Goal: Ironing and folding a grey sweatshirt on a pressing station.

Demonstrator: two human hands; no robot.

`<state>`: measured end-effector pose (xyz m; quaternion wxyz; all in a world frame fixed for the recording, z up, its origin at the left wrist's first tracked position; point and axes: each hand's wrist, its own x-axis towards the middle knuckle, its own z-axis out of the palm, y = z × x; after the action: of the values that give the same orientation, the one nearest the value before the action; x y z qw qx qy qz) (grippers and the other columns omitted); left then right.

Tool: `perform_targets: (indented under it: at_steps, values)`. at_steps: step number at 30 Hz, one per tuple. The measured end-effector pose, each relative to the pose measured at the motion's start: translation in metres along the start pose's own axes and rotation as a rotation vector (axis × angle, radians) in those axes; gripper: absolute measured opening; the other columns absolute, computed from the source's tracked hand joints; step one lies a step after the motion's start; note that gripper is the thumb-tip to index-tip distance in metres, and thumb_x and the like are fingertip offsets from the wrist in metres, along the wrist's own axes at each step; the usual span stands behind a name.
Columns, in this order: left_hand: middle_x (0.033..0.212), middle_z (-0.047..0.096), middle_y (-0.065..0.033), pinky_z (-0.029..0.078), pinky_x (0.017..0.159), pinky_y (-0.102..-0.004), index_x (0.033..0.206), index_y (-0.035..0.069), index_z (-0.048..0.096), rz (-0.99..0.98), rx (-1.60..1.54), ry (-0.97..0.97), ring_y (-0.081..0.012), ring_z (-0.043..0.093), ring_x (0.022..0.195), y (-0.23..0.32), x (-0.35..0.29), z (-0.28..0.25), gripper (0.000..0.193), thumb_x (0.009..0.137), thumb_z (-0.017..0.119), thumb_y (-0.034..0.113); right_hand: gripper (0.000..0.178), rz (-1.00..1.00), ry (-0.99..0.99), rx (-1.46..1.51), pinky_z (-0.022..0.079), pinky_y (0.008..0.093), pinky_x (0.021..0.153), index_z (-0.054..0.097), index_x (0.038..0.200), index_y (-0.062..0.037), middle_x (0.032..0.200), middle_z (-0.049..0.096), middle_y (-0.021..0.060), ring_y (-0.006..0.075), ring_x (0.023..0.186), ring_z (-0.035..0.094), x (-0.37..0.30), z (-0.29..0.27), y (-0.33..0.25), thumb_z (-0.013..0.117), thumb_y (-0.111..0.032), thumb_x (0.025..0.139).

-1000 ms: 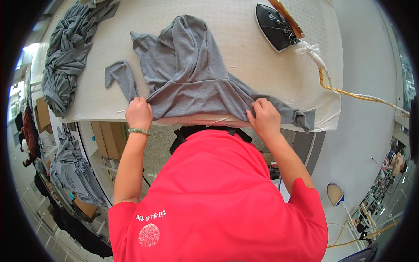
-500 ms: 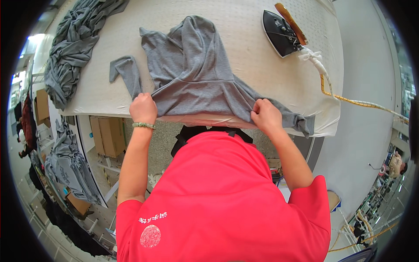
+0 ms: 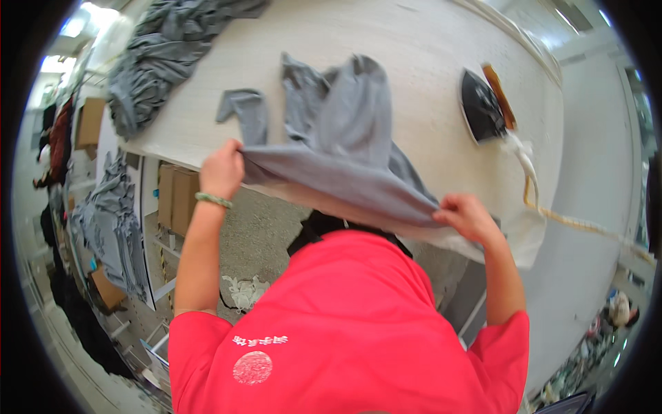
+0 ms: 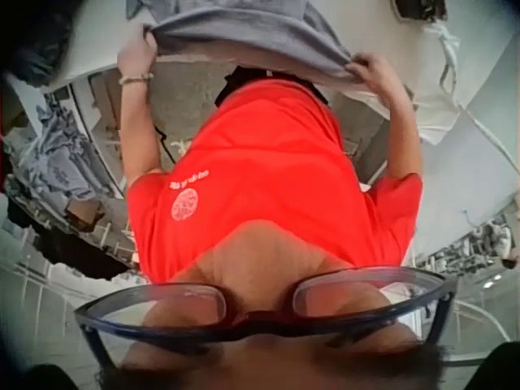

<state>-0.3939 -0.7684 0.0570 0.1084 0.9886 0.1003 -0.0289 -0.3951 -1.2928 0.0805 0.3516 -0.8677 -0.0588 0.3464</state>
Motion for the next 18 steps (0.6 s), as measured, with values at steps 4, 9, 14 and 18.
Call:
perform_targets:
  at_steps: [4, 9, 14, 18]
  values:
    - [0.103, 0.074, -0.0176, 0.056, 0.086, -0.0443, 0.109, 0.005, 0.071, -0.094, -0.342, -0.044, -0.0341, 0.070, 0.098, -0.016, -0.013, 0.010, 0.021, 0.097, 0.060, 0.019, 0.023, 0.034, 0.244, 0.294, 0.046, 0.0299, 0.062, 0.063, 0.086, -0.0047, 0.074, 0.060, 0.0006, 0.0109, 0.070, 0.055, 0.009, -0.008, 0.007, 0.081, -0.018, 0.089]
    - [0.098, 0.069, 0.0001, 0.053, 0.083, -0.0289, 0.109, 0.002, 0.069, -0.260, -1.299, -0.159, -0.0088, 0.062, 0.093, -0.012, -0.011, -0.001, 0.016, 0.098, 0.066, 0.012, 0.032, 0.120, 0.004, -0.067, 0.041, 0.0311, 0.060, 0.053, 0.080, -0.0066, 0.072, 0.052, 0.0001, 0.0104, 0.070, 0.049, 0.052, -0.006, 0.029, 0.083, -0.016, 0.085]
    - [0.098, 0.069, 0.0018, 0.052, 0.081, -0.0267, 0.111, 0.002, 0.068, -0.259, -1.353, -0.034, -0.0072, 0.062, 0.091, -0.026, -0.019, -0.026, 0.017, 0.099, 0.067, 0.013, 0.036, -0.112, 0.234, 0.447, 0.040, 0.0317, 0.058, 0.051, 0.077, -0.0070, 0.069, 0.051, -0.0008, 0.0104, 0.067, 0.047, 0.080, -0.017, 0.032, 0.087, -0.014, 0.083]
    - [0.095, 0.072, -0.0035, 0.054, 0.079, -0.0291, 0.109, 0.001, 0.070, -0.232, -1.008, -0.045, -0.0106, 0.065, 0.088, -0.060, -0.019, -0.025, 0.020, 0.096, 0.069, 0.017, 0.039, -0.031, 0.075, -0.004, 0.041, 0.0301, 0.057, 0.051, 0.075, -0.0088, 0.068, 0.054, -0.0026, 0.0084, 0.066, 0.048, 0.089, 0.004, 0.027, 0.089, -0.014, 0.081]
